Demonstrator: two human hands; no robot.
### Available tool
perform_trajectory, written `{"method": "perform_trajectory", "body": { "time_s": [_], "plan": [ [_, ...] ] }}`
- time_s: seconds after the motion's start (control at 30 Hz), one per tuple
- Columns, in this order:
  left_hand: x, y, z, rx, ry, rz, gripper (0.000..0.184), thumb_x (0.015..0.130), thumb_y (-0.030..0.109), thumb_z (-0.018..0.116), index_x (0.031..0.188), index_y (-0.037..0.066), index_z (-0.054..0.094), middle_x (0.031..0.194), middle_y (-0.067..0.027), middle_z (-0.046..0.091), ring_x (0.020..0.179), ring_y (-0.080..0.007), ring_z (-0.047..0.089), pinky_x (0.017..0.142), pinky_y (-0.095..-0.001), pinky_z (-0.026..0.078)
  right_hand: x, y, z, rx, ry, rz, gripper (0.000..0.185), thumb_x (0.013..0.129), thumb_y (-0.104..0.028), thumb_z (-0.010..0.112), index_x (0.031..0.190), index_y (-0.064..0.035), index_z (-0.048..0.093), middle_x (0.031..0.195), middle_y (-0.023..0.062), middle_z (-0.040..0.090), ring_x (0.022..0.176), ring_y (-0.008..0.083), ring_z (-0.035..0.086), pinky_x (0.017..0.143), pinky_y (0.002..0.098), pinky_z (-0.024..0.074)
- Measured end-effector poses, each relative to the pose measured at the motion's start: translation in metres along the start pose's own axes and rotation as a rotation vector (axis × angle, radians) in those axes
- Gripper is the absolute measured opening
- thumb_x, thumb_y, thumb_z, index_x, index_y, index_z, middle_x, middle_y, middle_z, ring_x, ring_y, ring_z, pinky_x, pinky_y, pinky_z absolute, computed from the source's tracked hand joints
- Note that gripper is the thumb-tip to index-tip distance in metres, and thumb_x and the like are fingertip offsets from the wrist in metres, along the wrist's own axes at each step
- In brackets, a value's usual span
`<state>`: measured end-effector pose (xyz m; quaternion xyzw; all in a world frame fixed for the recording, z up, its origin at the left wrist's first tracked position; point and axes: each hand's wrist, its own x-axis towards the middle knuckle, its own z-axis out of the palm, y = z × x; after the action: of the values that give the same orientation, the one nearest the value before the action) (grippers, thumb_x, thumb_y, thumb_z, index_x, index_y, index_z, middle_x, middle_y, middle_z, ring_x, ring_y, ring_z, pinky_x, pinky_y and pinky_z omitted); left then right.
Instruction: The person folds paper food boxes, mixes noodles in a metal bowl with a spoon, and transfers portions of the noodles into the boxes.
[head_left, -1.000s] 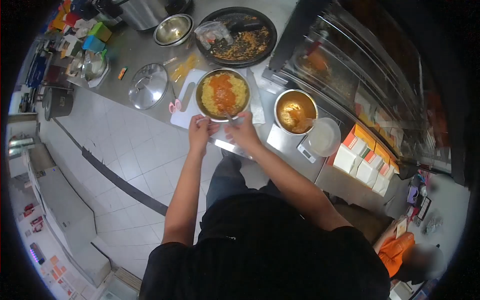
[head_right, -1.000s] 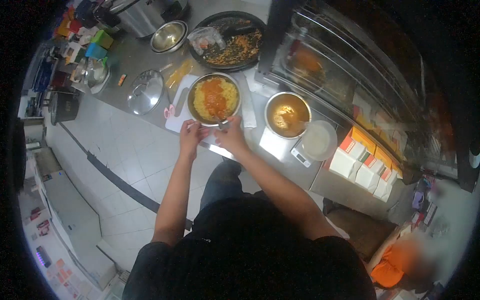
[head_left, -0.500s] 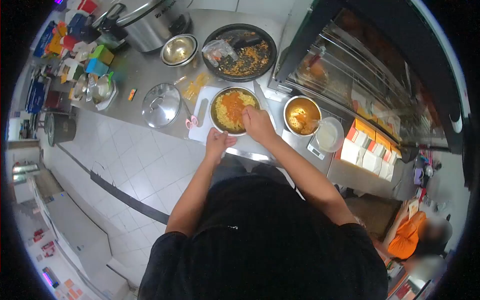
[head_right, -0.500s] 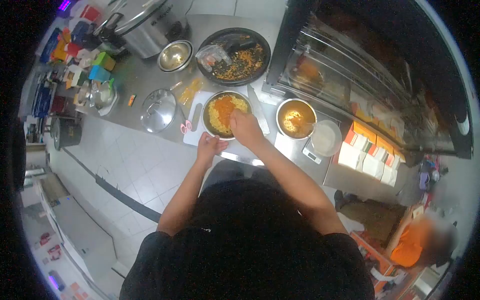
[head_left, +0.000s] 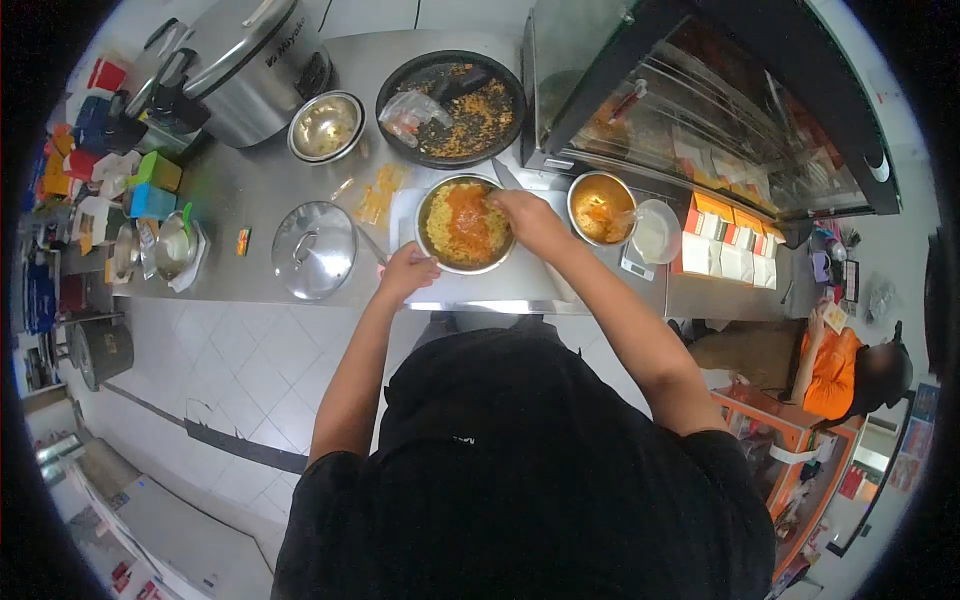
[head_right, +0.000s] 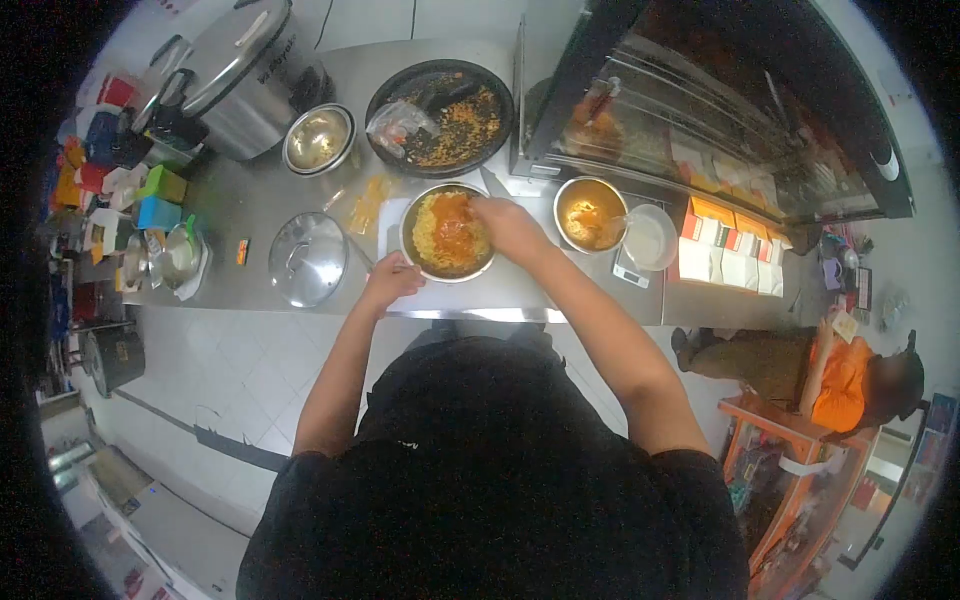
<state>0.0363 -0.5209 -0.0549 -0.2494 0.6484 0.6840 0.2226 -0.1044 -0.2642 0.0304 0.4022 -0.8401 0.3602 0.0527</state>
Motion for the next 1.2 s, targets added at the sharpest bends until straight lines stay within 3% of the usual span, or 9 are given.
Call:
{"method": "perform_trajectory", "body": {
  "time_s": [0.2,0.3,0.53,0.7,0.8,0.87,1.07,1.13,1.2],
  "plan": [
    [-0.013,0.005,-0.017,-0.230,0.186,-0.075,0.026,0.105,0.022,0.057,0.128,0.011,0.052,0.122,-0.0131,0.065,0.097,-0.0237,0.072,0.082,-0.0351,0.058,-0.037,0.001,0.016,-0.125,0.012,0.566,0.024,0.105,-0.018,0.049,0.100,-0.0005,0.065,0.085,0.0222,0.071,0.075,0.0418,0.070,0.069,0.0484,0.0563],
    [-0.062,0.028,-0.043,-0.604,0.080,0.182,0.040,0.109,0.043,0.046,0.134,0.012,0.045,0.128,-0.0189,0.061,0.104,-0.0335,0.072,0.086,-0.0411,0.058,-0.043,-0.010,0.023,0.058,0.156,0.710,0.029,0.108,-0.023,0.049,0.102,0.0003,0.067,0.074,0.0195,0.070,0.065,0.0361,0.071,0.063,0.0454,0.0561],
    [-0.170,0.125,-0.056,-0.922,-0.287,0.447,0.073,0.105,0.065,0.039,0.152,0.010,0.034,0.147,-0.0302,0.048,0.108,-0.0467,0.069,0.094,-0.0530,0.055,-0.030,-0.021,0.041,0.190,0.264,0.752,0.029,0.106,-0.025,0.057,0.112,-0.0005,0.071,0.073,0.0153,0.073,0.065,0.0270,0.073,0.065,0.0390,0.0571],
    [-0.293,0.206,-0.052,-1.002,-0.887,0.711,0.098,0.097,0.078,0.037,0.166,0.028,-0.012,0.161,-0.0426,0.016,0.112,-0.0538,0.066,0.102,-0.0686,0.045,-0.021,-0.046,0.022,0.049,0.230,0.611,0.027,0.106,-0.024,0.058,0.109,-0.0009,0.071,0.080,0.0187,0.072,0.072,0.0320,0.073,0.068,0.0405,0.0570],
    [-0.325,0.209,-0.060,-0.859,-1.055,0.752,0.095,0.099,0.074,0.040,0.164,0.035,-0.016,0.162,-0.0407,0.012,0.117,-0.0569,0.062,0.101,-0.0793,0.039,-0.009,-0.058,0.009,-0.146,0.159,0.438,0.021,0.104,-0.019,0.057,0.103,-0.0005,0.068,0.085,0.0218,0.071,0.079,0.0409,0.071,0.070,0.0464,0.0555],
    [-0.333,0.211,-0.060,-0.834,-1.083,0.740,0.096,0.098,0.076,0.040,0.164,0.033,-0.016,0.163,-0.0407,0.009,0.117,-0.0565,0.063,0.102,-0.0788,0.039,-0.012,-0.052,0.010,-0.269,0.104,0.311,0.019,0.104,-0.016,0.057,0.100,0.0000,0.066,0.086,0.0229,0.070,0.080,0.0433,0.069,0.070,0.0493,0.0545],
    [-0.343,0.225,-0.059,-0.802,-1.035,0.666,0.102,0.095,0.080,0.038,0.164,0.028,-0.015,0.163,-0.0404,0.001,0.116,-0.0551,0.063,0.102,-0.0773,0.039,-0.028,-0.004,0.038,-0.144,0.185,0.731,0.025,0.105,-0.017,0.052,0.095,0.0007,0.066,0.087,0.0272,0.069,0.077,0.0451,0.067,0.068,0.0511,0.0536],
    [-0.341,0.232,-0.055,-0.801,-0.914,0.606,0.104,0.094,0.082,0.038,0.164,0.026,-0.015,0.164,-0.0403,-0.002,0.116,-0.0546,0.064,0.102,-0.0768,0.040,-0.041,0.050,0.060,0.047,0.289,0.812,0.043,0.112,-0.029,0.041,0.092,0.0009,0.065,0.072,0.0141,0.070,0.058,0.0224,0.066,0.054,0.0361,0.0524],
    [-0.309,0.223,-0.047,-0.832,-0.659,0.596,0.106,0.093,0.084,0.037,0.164,0.024,-0.014,0.164,-0.0403,-0.004,0.116,-0.0542,0.064,0.103,-0.0763,0.040,-0.024,0.037,0.043,0.545,0.328,1.191,0.037,0.110,-0.023,0.044,0.093,0.0007,0.066,0.076,0.0149,0.072,0.059,0.0237,0.066,0.056,0.0359,0.0541]
  ]
}}
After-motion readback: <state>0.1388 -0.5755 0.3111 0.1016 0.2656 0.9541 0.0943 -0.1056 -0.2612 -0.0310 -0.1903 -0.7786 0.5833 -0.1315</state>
